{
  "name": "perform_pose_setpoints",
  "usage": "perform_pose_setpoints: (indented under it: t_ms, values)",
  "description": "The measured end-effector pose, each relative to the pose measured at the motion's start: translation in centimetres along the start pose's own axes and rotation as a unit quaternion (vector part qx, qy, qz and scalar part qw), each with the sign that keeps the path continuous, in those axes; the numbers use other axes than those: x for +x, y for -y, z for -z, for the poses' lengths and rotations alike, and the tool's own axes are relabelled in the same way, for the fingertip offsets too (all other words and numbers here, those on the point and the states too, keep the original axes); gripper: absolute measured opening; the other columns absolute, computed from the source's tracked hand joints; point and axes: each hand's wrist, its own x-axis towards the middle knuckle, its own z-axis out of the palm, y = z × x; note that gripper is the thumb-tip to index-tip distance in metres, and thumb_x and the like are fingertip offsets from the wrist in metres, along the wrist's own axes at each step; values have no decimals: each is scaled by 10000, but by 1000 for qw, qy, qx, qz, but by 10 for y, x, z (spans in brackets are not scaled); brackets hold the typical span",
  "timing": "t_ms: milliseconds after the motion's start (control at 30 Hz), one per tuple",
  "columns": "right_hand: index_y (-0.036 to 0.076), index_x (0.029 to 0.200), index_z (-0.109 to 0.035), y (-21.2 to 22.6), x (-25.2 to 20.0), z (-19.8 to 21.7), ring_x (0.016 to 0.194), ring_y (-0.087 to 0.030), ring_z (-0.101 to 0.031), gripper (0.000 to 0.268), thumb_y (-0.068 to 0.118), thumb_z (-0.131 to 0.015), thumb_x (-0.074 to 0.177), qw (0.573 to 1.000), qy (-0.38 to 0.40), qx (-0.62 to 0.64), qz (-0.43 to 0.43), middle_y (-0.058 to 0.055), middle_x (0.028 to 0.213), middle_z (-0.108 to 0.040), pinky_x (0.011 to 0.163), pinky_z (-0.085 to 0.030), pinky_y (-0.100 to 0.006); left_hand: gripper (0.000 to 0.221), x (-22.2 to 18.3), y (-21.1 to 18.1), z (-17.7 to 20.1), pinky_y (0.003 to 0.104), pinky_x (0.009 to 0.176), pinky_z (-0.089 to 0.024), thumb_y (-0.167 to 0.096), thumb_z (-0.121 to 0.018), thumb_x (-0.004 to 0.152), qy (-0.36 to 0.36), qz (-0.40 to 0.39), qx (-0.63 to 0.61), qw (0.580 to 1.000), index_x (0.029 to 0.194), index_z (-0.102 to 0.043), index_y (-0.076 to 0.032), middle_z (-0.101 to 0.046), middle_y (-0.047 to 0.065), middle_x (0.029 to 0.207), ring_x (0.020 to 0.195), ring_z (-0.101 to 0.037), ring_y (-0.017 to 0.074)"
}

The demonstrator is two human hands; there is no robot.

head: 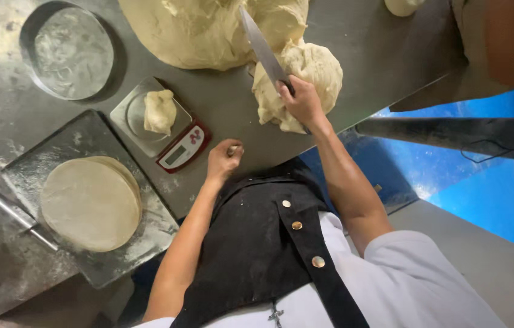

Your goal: The person uses a knife to cut portions of dough from a large mass on a flour-covered table and weighs each portion on a digital scale.

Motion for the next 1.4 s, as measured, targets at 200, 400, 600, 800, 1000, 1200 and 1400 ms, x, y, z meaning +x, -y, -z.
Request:
perform_pose_setpoints:
  t_ms: [200, 400, 600, 800, 1000, 1200, 1400]
  values:
    - [-23, 903, -636, 9, 6, 2, 620, -190, -589, 271, 220, -683, 1014, 998, -3, -63, 9, -160, 718, -633, 597, -474, -378, 278, 15, -6, 11, 369, 809, -563, -271, -676, 861, 37, 31, -1, 999, 1065, -698, -83, -773, 139, 917, 877, -755, 273]
    - [-10, 869, -598, 8, 5, 0, 590, -197, -613, 301, 248, -660, 1012, 998, -2, -30, -54, -151, 685, -618, 572, -475, -375, 243, 15, 4, 10, 380, 791, -555, -202, -671, 871, 18, -53, 20, 998, 1058, -706, -51, -753, 161, 925, 861, -726, 275]
    - [-30, 870, -606, 3, 2, -2, 589, -228, -568, 306, 225, -682, 1021, 998, -15, -63, 5, -182, 688, -594, 575, -460, -393, 235, 13, -3, 11, 322, 550, -544, -215, -634, 914, 50, 42, -91, 994, 1068, -694, -48, -740, 125, 827, 594, -674, 172]
    - [-15, 882, -621, 16, 3, 0, 591, -223, -605, 284, 226, -663, 1026, 998, -17, -60, 9, -163, 701, -646, 572, -470, -396, 250, 14, -4, 15, 307, 554, -535, -208, -645, 904, 64, 49, -101, 992, 1081, -692, -38, -730, 116, 828, 600, -667, 156]
    - [0, 868, -587, 20, -1, -2, 584, -221, -660, 316, 266, -653, 1027, 998, -5, -58, -33, -151, 661, -623, 555, -476, -409, 253, 11, -12, 18, 307, 554, -545, -182, -630, 898, 54, 30, -105, 993, 1078, -704, -20, -734, 138, 855, 610, -658, 152]
    - [-5, 862, -575, 6, -3, -7, 587, -282, -589, 349, 274, -677, 1045, 993, -31, -117, 14, -172, 675, -600, 572, -456, -426, 272, 14, 3, 15, 326, 653, -569, -229, -624, 918, 42, 18, -47, 998, 1089, -736, -49, -768, 115, 908, 700, -719, 192]
    - [-11, 862, -563, 7, 3, -13, 584, -296, -521, 330, 253, -684, 1018, 992, -37, -116, 41, -203, 688, -562, 574, -449, -428, 277, 26, 23, 9, 349, 763, -558, -240, -651, 924, 41, -41, -20, 998, 1098, -749, -48, -784, 179, 999, 870, -746, 267]
